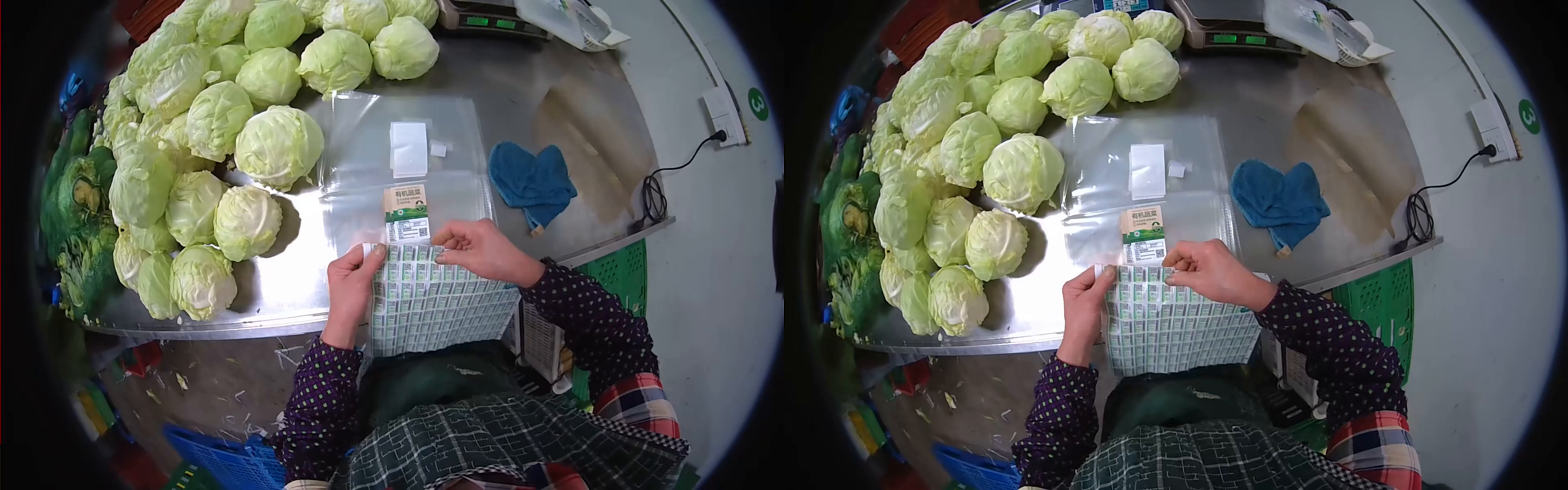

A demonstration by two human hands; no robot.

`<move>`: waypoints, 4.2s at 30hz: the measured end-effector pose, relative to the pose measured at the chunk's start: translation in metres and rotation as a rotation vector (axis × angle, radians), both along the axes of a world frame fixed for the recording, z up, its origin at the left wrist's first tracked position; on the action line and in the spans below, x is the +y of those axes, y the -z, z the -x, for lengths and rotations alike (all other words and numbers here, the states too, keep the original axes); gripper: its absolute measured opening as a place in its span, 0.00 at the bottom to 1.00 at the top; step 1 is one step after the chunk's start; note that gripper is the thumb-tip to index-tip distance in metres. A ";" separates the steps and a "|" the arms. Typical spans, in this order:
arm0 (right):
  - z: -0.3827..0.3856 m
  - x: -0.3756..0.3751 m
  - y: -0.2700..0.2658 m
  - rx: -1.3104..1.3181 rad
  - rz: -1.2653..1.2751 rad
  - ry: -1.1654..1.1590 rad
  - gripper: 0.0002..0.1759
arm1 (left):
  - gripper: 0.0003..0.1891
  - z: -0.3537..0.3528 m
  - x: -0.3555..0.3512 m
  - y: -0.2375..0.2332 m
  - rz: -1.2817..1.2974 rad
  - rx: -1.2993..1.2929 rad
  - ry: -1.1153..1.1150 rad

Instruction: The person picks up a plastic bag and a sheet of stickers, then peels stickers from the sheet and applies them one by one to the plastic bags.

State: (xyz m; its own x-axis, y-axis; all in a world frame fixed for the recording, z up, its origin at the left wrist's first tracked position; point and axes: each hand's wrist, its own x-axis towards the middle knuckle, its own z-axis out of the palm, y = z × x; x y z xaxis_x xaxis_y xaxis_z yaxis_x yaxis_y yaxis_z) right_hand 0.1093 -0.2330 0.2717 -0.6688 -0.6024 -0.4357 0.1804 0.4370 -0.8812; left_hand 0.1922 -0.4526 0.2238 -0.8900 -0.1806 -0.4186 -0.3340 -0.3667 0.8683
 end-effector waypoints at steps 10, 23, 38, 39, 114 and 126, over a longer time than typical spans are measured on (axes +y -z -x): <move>0.005 -0.032 -0.014 0.447 -0.029 -0.144 0.13 | 0.21 0.001 0.019 -0.009 0.098 0.041 -0.001; -0.024 -0.047 -0.010 1.196 -0.288 -0.124 0.06 | 0.13 0.004 0.025 -0.024 -0.036 -0.119 -0.097; -0.032 -0.035 -0.021 0.901 -0.036 0.152 0.07 | 0.09 0.007 0.016 -0.023 -0.250 -0.186 -0.201; -0.027 -0.031 -0.025 0.447 0.064 0.381 0.06 | 0.09 0.006 0.007 -0.021 -0.194 -0.157 -0.101; 0.002 -0.016 0.043 0.915 -0.386 -0.141 0.22 | 0.12 -0.012 0.000 -0.017 0.183 0.144 0.606; 0.084 -0.010 -0.003 0.587 -0.051 0.195 0.04 | 0.12 0.005 -0.008 -0.001 0.393 0.199 0.568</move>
